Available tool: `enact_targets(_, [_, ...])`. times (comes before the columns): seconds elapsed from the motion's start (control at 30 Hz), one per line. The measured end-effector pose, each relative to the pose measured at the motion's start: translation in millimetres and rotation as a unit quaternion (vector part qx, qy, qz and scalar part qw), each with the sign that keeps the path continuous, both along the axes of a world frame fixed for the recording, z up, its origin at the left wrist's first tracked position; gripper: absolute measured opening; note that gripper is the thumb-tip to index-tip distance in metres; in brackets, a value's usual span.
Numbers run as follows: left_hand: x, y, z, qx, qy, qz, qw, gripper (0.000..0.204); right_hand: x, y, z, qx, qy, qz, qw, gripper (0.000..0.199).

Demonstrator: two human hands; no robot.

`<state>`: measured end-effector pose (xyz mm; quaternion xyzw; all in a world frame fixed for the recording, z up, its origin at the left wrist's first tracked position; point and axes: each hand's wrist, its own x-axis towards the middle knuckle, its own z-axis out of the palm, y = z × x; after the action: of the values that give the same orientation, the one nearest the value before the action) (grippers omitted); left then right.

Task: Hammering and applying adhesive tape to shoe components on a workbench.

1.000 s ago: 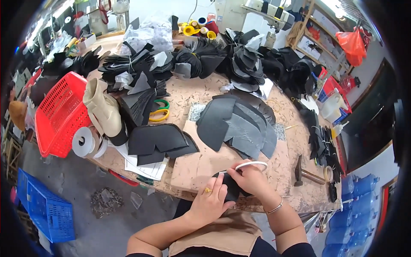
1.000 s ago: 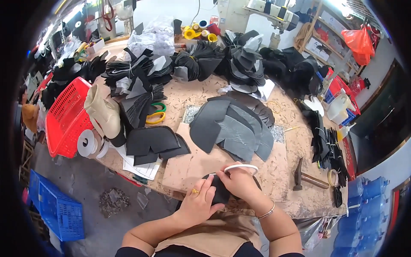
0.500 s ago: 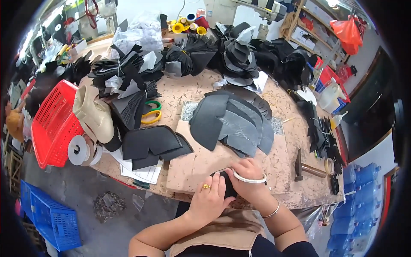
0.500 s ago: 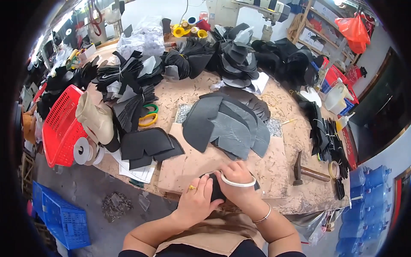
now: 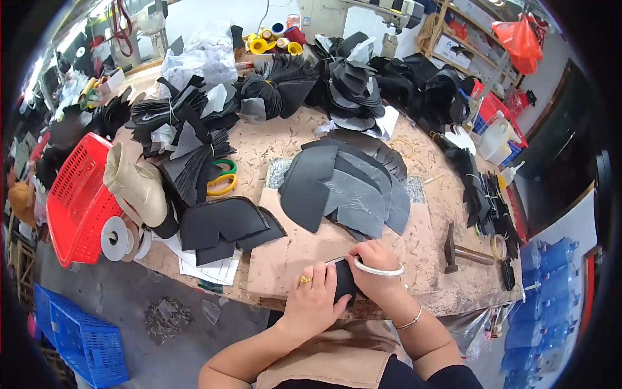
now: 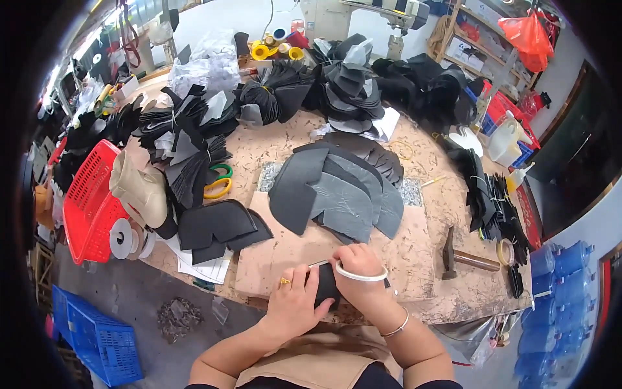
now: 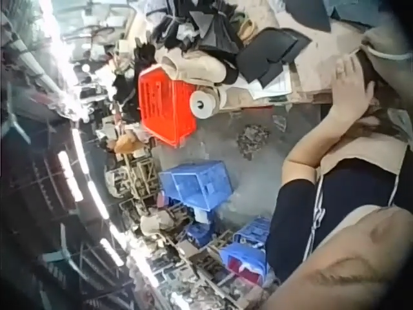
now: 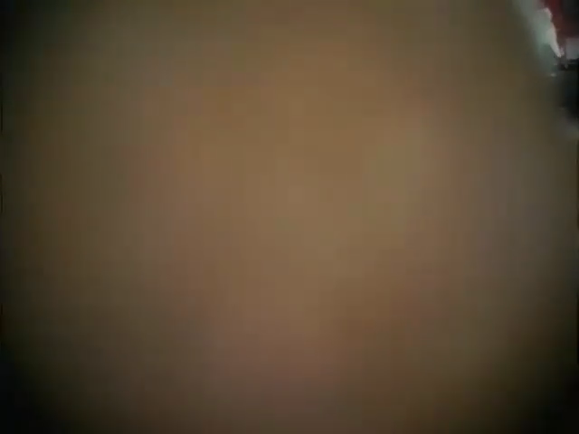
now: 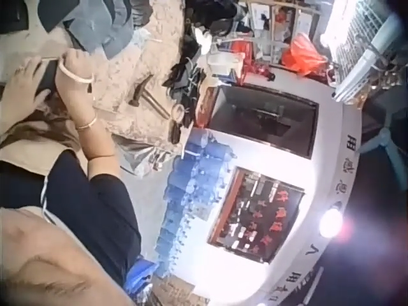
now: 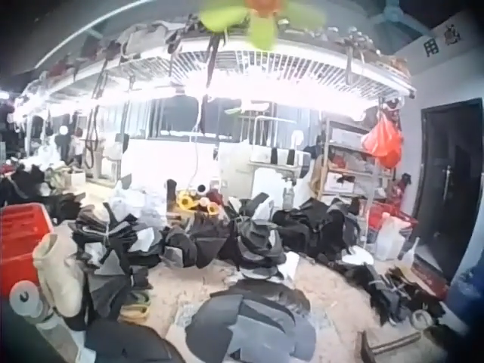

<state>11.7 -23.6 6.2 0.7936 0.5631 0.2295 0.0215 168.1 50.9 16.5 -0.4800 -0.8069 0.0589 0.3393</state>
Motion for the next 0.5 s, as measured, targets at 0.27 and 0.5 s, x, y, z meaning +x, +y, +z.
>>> enact_targets(0.27, [0.6,9.5,2.2,0.004,0.027,-0.016,1.0,0.067,0.1,-1.2,-0.7,0.021,-0.009,0.018,1.0,0.012])
enact_targets(0.5, [3.6,18.6,-0.4,0.067,0.049,-0.043,0.996,0.062,19.5,2.7,10.6,-0.042,0.04,-0.008,0.998,0.009])
